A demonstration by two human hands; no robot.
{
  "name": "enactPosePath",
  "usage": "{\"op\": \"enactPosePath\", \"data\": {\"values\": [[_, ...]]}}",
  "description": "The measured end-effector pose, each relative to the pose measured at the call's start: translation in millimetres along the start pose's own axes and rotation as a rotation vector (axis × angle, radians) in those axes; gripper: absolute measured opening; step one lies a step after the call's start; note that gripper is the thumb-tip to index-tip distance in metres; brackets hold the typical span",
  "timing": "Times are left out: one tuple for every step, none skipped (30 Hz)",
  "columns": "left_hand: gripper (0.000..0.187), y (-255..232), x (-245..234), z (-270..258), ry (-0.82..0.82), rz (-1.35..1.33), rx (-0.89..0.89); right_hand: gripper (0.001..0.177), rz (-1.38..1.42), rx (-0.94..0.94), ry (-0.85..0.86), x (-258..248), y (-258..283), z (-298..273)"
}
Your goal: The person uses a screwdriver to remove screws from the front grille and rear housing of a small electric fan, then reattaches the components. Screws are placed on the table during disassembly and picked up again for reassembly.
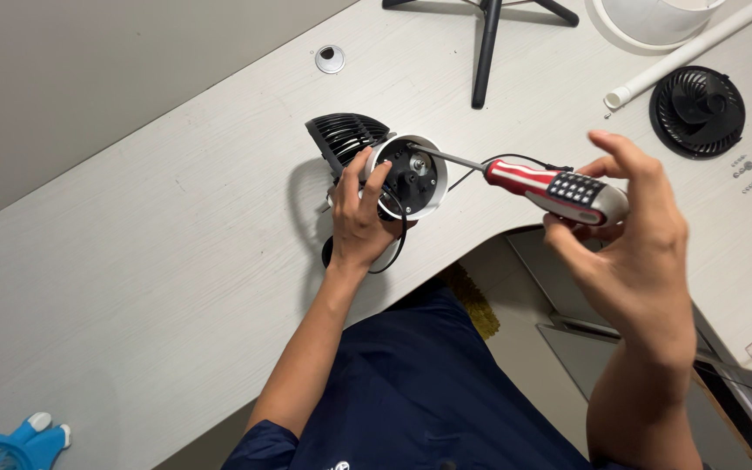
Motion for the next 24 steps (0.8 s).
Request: {"op": "enactPosePath", "data": {"values": [[0.097,-0.2,-0.7,0.2,-0.001,0.002,-0.002,0.065,0.043,0.021,0.006,1.8,-2.9,0.5],[0.097,-0.3,-1.4,0.4,-0.001,0.003,-0.004,0.065,0.039,0.004,0.001,2.5,-2.0,0.6],[0.097,0.4,-1.5,1.0,0.004,0.004,-0.01,0.064,0.036,-0.013,-0.006,4.7,-1.0,0.7],[0.098,1.4,-1.4,1.4,0.01,0.005,-0.015,0.063,0.033,-0.031,-0.012,5.9,-0.1,1.0],[0.098,2.4,-1.6,0.9,0.017,0.007,-0.023,0.065,-0.076,0.089,0.001,7.8,-11.3,1.2],[0.098,2.9,-3.4,0.6,0.006,-0.002,-0.019,0.068,-0.185,0.208,0.015,8.8,-22.2,0.0],[0.098,3.4,-4.7,1.2,-0.005,-0.014,-0.013,0.07,-0.295,0.328,0.025,7.7,-32.9,-2.7],[0.098,3.8,-6.0,1.6,-0.017,-0.025,-0.006,0.068,-0.32,0.295,0.027,7.9,-30.4,-1.7],[0.098,4.3,-6.5,1.8,-0.018,-0.022,-0.002,0.066,-0.344,0.261,0.029,8.2,-28.0,-0.6],[0.097,4.6,-6.9,1.8,-0.019,-0.018,0.002,0.064,-0.369,0.228,0.031,8.7,-25.8,0.6],[0.096,4.4,-7.2,1.1,-0.019,-0.013,0.003,0.065,-0.285,0.122,-0.002,7.5,-17.9,3.5],[0.097,4.5,-6.4,0.8,-0.014,-0.013,0.0,0.065,-0.201,0.016,-0.034,5.2,-10.4,6.3],[0.097,4.9,-5.6,0.4,-0.008,-0.012,-0.002,0.066,-0.117,-0.089,-0.066,3.0,-2.7,7.7],[0.098,5.2,-4.8,-0.1,-0.003,-0.012,-0.005,0.066,0.001,-0.114,-0.076,3.9,-2.2,9.0],[0.098,4.6,-3.4,-0.8,0.003,-0.003,-0.007,0.065,0.118,-0.138,-0.088,5.5,-2.3,10.1],[0.098,3.9,-2.1,-1.7,0.009,0.006,-0.009,0.065,0.235,-0.161,-0.099,5.4,-2.5,11.9],[0.098,3.6,-0.7,-1.3,0.012,0.015,-0.01,0.058,0.238,-0.184,-0.097,8.8,-2.1,15.9],[0.097,2.2,0.2,-0.9,0.006,0.018,-0.005,0.052,0.242,-0.207,-0.094,15.1,-1.1,20.4],[0.097,1.0,0.8,-0.8,0.0,0.023,0.0,0.05,0.252,-0.224,-0.104,17.8,0.4,23.2],[0.096,-0.1,1.2,-0.7,-0.006,0.027,0.004,0.048,0.262,-0.241,-0.114,20.6,2.4,26.1],[0.096,-0.2,1.9,-0.8,-0.004,0.019,0.005,0.05,0.277,-0.252,-0.139,24.5,5.0,27.6],[0.096,-0.1,2.6,-0.9,-0.001,0.011,0.005,0.054,0.259,-0.256,-0.155,27.9,7.4,29.0],[0.097,-0.7,4.1,-1.3,0.003,-0.001,0.006,0.058,0.239,-0.257,-0.17,30.7,9.4,30.0],[0.095,-1.4,5.5,-1.6,0.009,-0.003,0.01,0.064,0.19,-0.252,-0.176,31.3,10.8,30.7]]}}
Point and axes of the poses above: each hand's wrist, its own z-axis towards the middle knuckle, its own x-axis out of the palm, y = z × x, the point moved 9 cm from there along z, towards the middle knuckle, and after that the axes turned 8 degrees about z, right-handed, at the moved point
